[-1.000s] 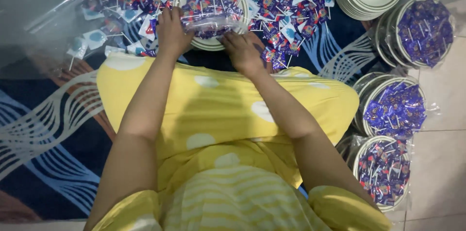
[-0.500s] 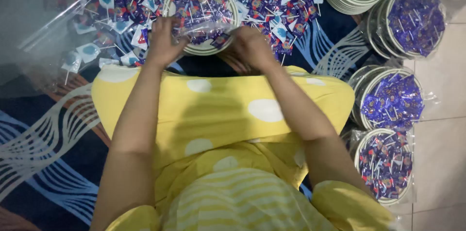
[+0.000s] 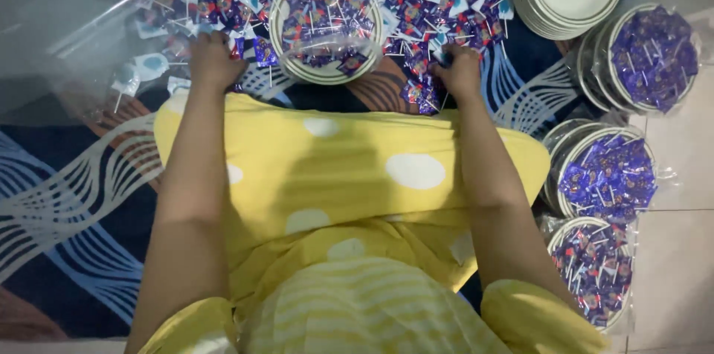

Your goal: The person packs multiple small blue packets into clear plastic bags by hand while sitting on the floor.

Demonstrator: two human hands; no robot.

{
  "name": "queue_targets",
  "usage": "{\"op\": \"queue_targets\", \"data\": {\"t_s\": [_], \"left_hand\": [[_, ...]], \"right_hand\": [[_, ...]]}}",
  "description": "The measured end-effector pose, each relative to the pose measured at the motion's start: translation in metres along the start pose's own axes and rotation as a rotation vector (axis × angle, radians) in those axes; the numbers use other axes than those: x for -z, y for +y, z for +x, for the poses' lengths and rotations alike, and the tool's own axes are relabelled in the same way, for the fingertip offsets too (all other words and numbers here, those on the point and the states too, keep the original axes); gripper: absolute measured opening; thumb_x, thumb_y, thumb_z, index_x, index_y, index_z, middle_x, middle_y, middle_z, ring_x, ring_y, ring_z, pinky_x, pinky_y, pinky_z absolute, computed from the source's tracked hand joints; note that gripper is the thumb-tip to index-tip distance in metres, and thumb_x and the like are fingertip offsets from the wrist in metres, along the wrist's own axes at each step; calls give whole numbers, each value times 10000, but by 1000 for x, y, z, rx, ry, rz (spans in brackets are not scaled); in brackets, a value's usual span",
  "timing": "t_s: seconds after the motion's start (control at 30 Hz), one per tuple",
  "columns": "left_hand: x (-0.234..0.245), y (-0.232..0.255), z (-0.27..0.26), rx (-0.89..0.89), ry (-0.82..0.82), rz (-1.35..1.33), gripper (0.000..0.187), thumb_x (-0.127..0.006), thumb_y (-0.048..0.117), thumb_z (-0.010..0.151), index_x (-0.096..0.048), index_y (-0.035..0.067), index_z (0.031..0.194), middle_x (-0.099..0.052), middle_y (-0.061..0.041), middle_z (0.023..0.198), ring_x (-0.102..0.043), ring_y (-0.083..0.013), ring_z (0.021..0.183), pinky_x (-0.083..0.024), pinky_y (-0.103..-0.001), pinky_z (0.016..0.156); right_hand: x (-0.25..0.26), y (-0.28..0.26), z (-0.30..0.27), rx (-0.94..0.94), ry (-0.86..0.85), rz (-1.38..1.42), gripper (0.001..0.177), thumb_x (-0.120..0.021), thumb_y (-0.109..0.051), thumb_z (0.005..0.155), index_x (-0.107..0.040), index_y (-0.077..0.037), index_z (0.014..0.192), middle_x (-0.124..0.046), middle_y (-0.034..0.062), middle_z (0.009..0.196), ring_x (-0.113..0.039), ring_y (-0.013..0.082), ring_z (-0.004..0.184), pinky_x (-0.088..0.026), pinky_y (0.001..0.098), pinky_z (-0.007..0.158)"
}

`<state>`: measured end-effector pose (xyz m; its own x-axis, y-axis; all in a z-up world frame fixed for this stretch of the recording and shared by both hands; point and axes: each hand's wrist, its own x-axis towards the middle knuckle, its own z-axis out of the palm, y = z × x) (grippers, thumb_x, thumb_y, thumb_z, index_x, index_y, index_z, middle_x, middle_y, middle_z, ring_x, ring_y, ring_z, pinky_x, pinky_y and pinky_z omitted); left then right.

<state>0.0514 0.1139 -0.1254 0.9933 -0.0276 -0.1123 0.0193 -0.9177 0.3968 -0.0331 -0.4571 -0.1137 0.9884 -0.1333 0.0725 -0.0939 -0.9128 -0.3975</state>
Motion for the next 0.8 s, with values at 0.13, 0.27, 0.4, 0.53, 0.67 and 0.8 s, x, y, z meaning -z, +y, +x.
{"op": "queue_targets", "data": {"t_s": [0.13,0.27,0.4,0.53,0.67,0.8], "left_hand": [[15,26,-12,3,-22,141,637,-800,331,808,-578,8,1310,-535,-250,1317,-502,-532,1221,-474,-662,953],[30,40,-6,-92,39,181,614,-580,375,949,-530,-46,1393,-457,-295,1463,-408,-521,1273,-417,-698,915],[15,29,7,-219,183,303,425,-649,166,932,-613,-14,1316,-568,-230,1288,-517,-437,1148,-490,-629,769],[29,20,22,-147,373,378,430,-646,48,804,-692,-35,1224,-560,-287,1287,-533,-468,1135,-521,-578,744],[33,13,36,-11,523,279,395,-747,141,876,-609,11,1223,-558,-220,1254,-486,-422,1124,-484,-572,800],[15,20,41,144,247,79,529,-607,136,1019,-447,35,1512,-377,-261,1543,-325,-468,1376,-409,-697,976]], "right_hand": [[0,-9,-3,-23,-60,-87,279,-799,-288,869,-772,-181,1126,-736,113,1020,-725,348,991,-599,457,843],[1,12,-2,-86,26,30,263,-622,-188,917,-786,-87,1096,-766,212,985,-713,418,911,-522,482,827],[1,33,-4,-242,117,134,191,-642,-184,916,-761,-117,1051,-785,147,941,-741,342,868,-530,444,746],[-1,45,-1,-219,190,102,169,-671,-218,932,-766,-164,1061,-782,114,837,-745,320,792,-522,428,717],[26,8,-7,-128,195,139,158,-629,-207,975,-739,-128,1058,-770,147,943,-717,363,880,-492,450,742],[35,-26,-12,27,75,370,199,-656,-236,1013,-753,-81,1092,-784,82,1073,-718,185,1001,-521,328,860]]}}
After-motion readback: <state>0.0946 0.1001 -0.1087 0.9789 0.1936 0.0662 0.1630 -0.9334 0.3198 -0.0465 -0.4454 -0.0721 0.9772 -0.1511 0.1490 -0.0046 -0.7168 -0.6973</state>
